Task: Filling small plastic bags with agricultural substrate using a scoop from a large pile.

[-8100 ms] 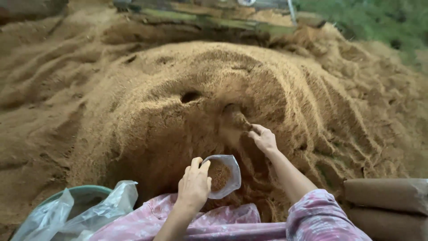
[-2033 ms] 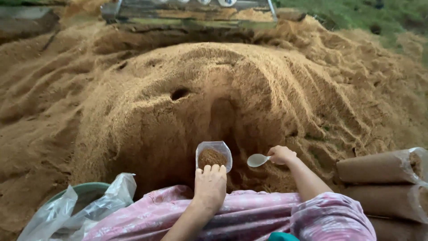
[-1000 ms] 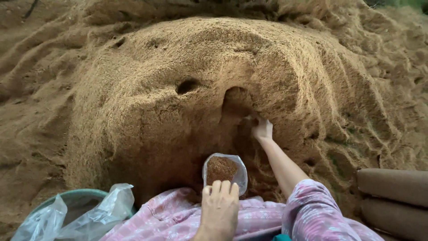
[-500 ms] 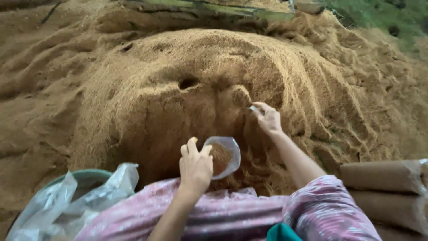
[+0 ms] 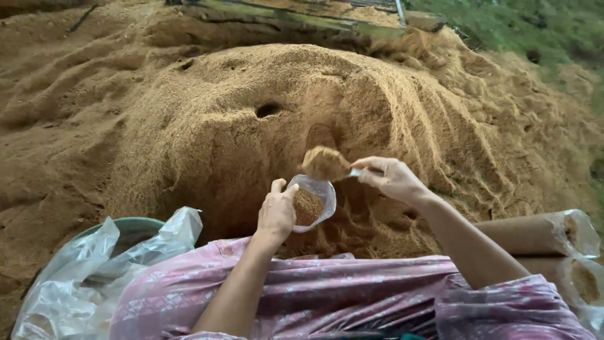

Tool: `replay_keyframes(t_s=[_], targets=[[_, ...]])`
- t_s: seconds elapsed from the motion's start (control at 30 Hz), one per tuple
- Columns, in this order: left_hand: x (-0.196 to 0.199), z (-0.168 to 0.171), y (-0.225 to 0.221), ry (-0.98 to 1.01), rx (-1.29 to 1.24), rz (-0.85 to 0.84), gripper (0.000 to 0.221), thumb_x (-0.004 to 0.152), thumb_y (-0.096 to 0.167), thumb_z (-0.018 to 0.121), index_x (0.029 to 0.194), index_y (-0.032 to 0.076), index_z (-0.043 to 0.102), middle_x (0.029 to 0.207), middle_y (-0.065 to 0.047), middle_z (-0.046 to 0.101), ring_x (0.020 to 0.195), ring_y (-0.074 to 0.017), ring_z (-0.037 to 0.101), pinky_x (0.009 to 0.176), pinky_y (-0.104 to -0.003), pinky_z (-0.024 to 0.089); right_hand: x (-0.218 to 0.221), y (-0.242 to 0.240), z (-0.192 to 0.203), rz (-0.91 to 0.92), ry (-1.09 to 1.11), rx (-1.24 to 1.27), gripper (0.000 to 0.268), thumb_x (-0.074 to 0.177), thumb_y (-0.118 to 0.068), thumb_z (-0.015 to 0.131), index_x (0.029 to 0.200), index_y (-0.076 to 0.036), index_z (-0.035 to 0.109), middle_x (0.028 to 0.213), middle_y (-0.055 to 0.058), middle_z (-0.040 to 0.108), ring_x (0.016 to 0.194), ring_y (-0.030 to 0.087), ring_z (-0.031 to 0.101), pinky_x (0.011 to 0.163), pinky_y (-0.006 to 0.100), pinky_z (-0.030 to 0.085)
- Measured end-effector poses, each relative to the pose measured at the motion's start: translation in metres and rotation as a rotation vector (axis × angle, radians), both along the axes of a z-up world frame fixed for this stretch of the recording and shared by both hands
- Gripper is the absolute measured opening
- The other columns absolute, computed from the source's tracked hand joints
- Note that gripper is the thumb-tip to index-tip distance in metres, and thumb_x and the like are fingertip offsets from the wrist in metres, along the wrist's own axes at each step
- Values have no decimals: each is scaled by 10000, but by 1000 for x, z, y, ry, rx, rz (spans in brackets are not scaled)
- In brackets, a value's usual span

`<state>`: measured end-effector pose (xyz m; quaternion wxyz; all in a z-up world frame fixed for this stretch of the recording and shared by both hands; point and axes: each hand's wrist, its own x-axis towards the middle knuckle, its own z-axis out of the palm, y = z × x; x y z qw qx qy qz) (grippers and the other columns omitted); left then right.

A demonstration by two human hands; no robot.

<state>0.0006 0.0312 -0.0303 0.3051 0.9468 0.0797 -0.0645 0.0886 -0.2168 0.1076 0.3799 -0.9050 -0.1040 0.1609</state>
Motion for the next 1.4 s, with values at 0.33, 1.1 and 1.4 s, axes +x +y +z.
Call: replay_keyframes(t_s=[0.33,1.1,1.4], targets=[[-4,20,-1,-15,-69,-21,567,858,-57,534,1403,96,555,1398,-77,503,1082,-412,687,894,-506,631,-15,26,3,471,43,-462,302,945,-270,660,1243,-233,698,1077,95,793,1064,373,720,930,511,563],[-12,47,-12,-163,-143,-5,636,771,-136,536,1398,-30,516,1412,-177,548,1127,-379,628,976,-429,498,137,-102,-231,75,401,-688,262,964,-213,669,1210,-124,673,1039,56,771,771,147,700,705,279,596],[0,66,-15,-36,-145,24,608,792,-156,511,1392,-59,527,1437,-167,549,1147,-331,643,1032,-411,496,139,-78,-391,-31,25,-407,528,835,-283,666,1351,-397,661,1297,-10,711,1053,294,704,875,399,578]])
